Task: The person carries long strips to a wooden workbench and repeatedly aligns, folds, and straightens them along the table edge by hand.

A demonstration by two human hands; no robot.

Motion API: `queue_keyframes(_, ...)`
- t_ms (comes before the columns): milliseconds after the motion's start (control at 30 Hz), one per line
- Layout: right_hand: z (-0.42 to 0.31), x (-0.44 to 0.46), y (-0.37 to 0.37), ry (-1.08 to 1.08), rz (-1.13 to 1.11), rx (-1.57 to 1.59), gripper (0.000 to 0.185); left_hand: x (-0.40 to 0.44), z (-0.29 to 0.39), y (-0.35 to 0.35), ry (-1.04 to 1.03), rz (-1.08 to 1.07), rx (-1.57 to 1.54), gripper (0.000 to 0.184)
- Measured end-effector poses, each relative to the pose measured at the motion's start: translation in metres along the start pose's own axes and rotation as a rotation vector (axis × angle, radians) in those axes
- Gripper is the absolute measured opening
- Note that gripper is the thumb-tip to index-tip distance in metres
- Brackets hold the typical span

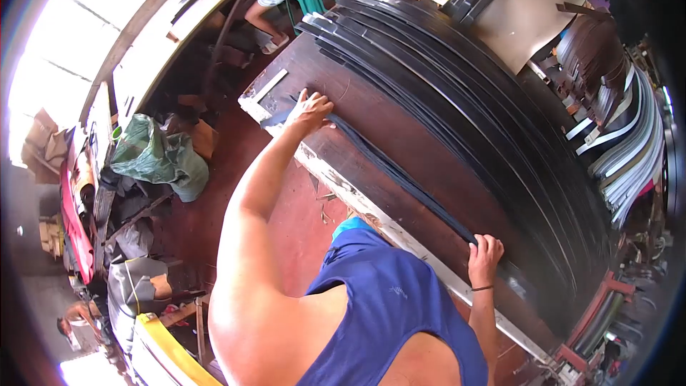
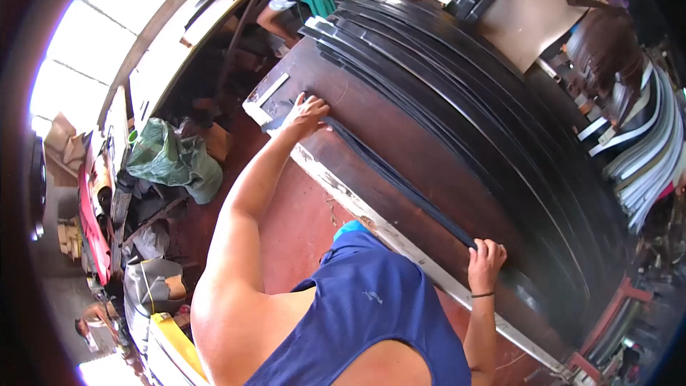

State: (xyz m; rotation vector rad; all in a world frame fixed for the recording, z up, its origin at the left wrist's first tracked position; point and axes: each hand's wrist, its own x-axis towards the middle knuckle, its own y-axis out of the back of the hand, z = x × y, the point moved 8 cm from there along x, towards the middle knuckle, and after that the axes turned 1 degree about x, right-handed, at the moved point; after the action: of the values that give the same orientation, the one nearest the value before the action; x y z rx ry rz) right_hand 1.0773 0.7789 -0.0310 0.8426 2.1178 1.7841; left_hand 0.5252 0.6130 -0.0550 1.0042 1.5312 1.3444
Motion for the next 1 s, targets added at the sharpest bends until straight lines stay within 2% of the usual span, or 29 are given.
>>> queue_keyframes(33, -0.003, 0.000, -0.002, -0.012, -0.025, -0.015, 0.033, 0.009, -0.005, 0.003, 0.004, 0.043, -0.031, 0.050)
queue_keyframes(133, -0.005, 0.002, -0.006, -0.075, -0.076, -0.026, 0.032, 0.027, -0.024, 0.022, 0.206, 0.033, 0.100, 0.047)
queue_keyframes(200, -0.008, 0.004, -0.005, -0.109, -0.088, -0.036, 0.030, 0.034, -0.050, 0.024, 0.245, -0.055, 0.087, 0.049)
queue_keyframes(267, -0.009, 0.007, -0.006, -0.151, -0.098, -0.047, 0.030, 0.042, -0.070, 0.014, 0.234, -0.189, -0.023, 0.052)
queue_keyframes(367, -0.011, 0.008, -0.007, -0.197, -0.104, -0.049, 0.030, 0.050, -0.075, 0.036, 0.173, -0.238, 0.131, 0.055)
queue_keyframes(467, -0.012, 0.010, -0.008, -0.219, -0.127, -0.061, 0.030, 0.054, -0.091, 0.072, 0.130, -0.099, 0.151, 0.052)
queue_keyframes(533, -0.012, 0.010, -0.008, -0.219, -0.130, -0.070, 0.030, 0.058, -0.113, 0.073, 0.164, -0.154, 0.267, 0.048)
queue_keyframes(567, -0.011, 0.010, -0.009, -0.219, -0.132, -0.066, 0.031, 0.057, -0.129, 0.065, 0.153, -0.088, 0.292, 0.031)
queue_keyframes(600, -0.009, 0.009, -0.011, -0.219, -0.132, -0.060, 0.031, 0.059, -0.149, 0.051, 0.196, -0.079, 0.309, 0.023)
queue_keyframes(700, -0.010, 0.011, -0.014, -0.218, -0.165, -0.096, 0.037, 0.055, -0.183, 0.041, 0.312, -0.070, 0.281, 0.024)
queue_keyframes(833, -0.027, 0.018, -0.012, -0.201, -0.154, -0.164, 0.051, 0.048, -0.194, 0.033, 0.325, 0.259, 0.188, 0.019)
queue_keyframes(933, -0.053, 0.040, -0.019, -0.162, -0.151, -0.100, 0.062, 0.057, -0.193, 0.031, 0.338, 0.294, 0.159, 0.020)
queue_keyframes(1000, -0.078, 0.061, -0.027, -0.095, -0.144, -0.050, 0.067, 0.057, -0.187, 0.047, 0.333, 0.391, 0.183, 0.020)
